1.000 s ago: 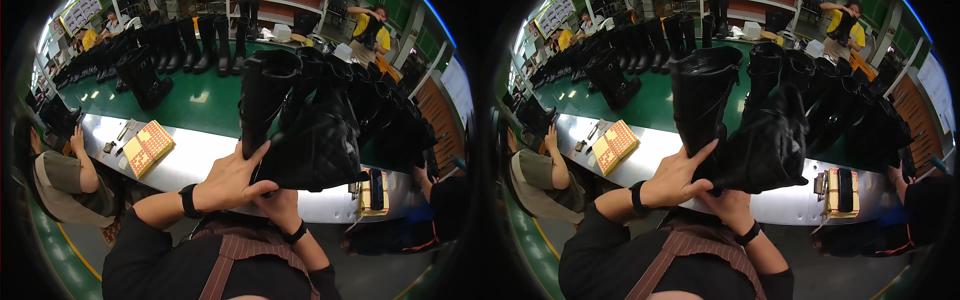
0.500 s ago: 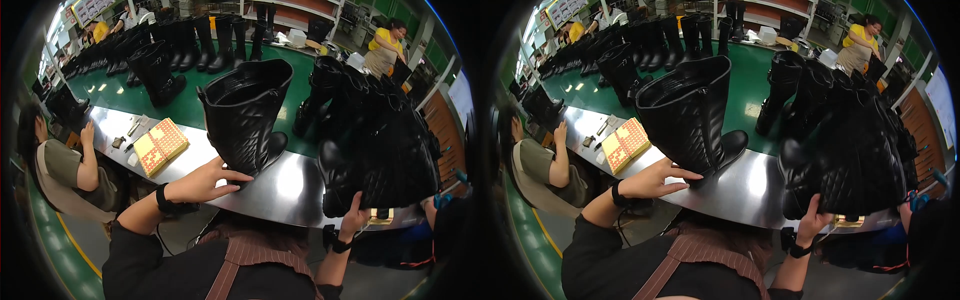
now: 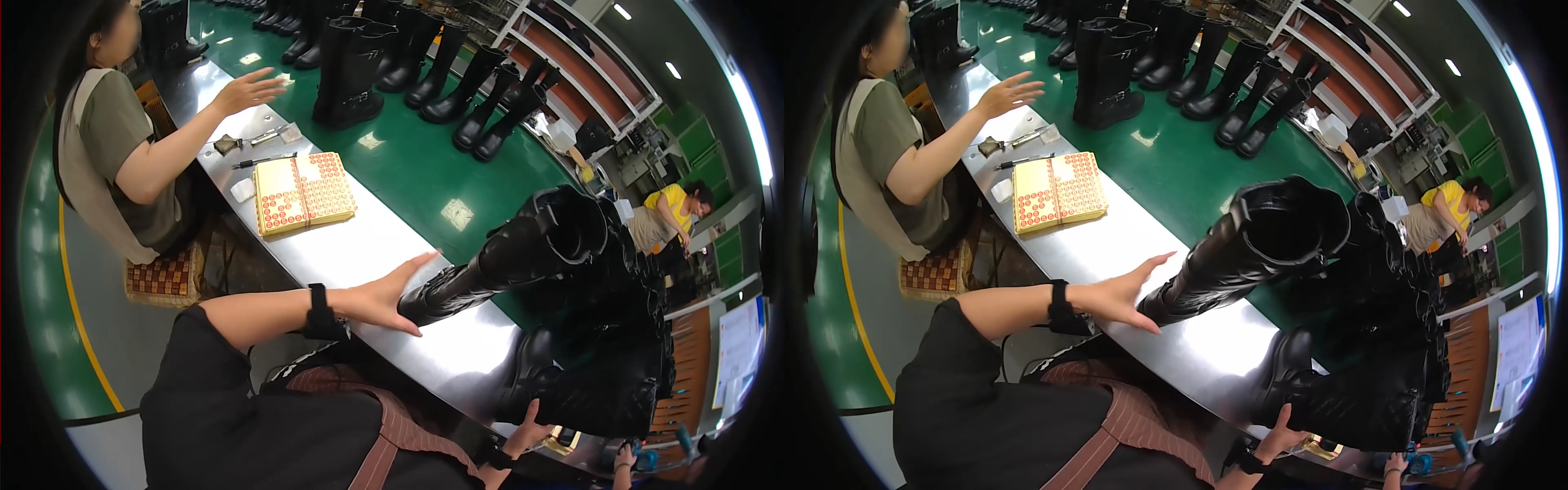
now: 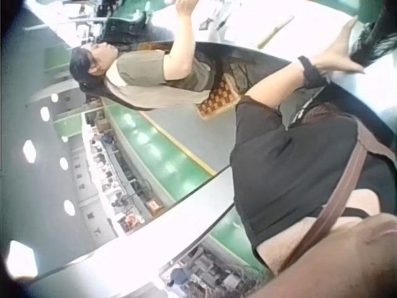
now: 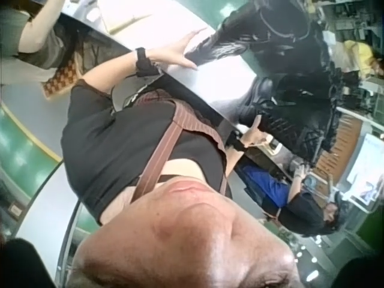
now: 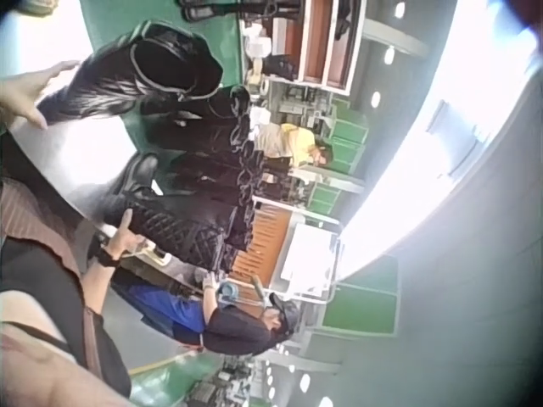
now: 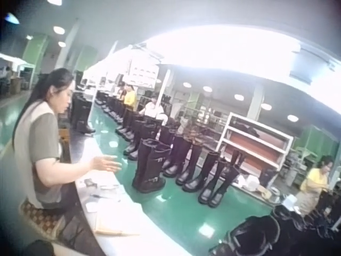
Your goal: Inspecting and trimming threads from black boots in a factory setting.
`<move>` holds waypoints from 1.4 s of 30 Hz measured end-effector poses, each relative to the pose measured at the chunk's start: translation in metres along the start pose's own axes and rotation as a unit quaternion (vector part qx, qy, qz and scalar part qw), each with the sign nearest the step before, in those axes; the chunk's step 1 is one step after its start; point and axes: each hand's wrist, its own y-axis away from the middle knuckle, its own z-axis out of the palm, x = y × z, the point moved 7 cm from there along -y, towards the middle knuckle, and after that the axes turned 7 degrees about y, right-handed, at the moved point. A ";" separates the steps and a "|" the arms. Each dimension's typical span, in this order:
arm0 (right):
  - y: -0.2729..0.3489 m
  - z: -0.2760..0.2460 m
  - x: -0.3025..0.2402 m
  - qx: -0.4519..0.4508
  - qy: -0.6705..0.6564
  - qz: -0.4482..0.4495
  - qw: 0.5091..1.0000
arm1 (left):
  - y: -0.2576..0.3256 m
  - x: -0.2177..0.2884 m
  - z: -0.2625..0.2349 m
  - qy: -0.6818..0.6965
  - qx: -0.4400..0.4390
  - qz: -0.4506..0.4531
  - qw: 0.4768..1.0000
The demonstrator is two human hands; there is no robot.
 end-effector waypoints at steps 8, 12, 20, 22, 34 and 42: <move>0.001 0.000 -0.005 0.003 -0.033 0.085 0.996 | -0.036 0.001 0.074 0.017 0.045 0.086 0.995; 0.001 -0.004 -0.001 0.032 0.008 0.092 0.995 | -0.041 -0.008 0.089 -0.010 0.057 0.024 0.998; 0.001 -0.005 0.008 0.006 0.041 0.029 0.999 | -0.043 -0.008 0.084 -0.035 0.065 0.070 0.995; 0.003 -0.018 -0.003 0.058 0.014 -0.026 0.998 | -0.044 -0.009 0.080 -0.029 0.050 0.045 0.997; 0.030 -0.023 -0.157 0.018 -0.003 -0.297 0.955 | -0.036 0.160 -0.015 -0.066 0.222 0.399 0.887; 0.050 0.066 -0.114 -0.220 -0.081 0.006 0.972 | -0.041 0.033 0.054 -0.069 -0.008 -0.029 0.997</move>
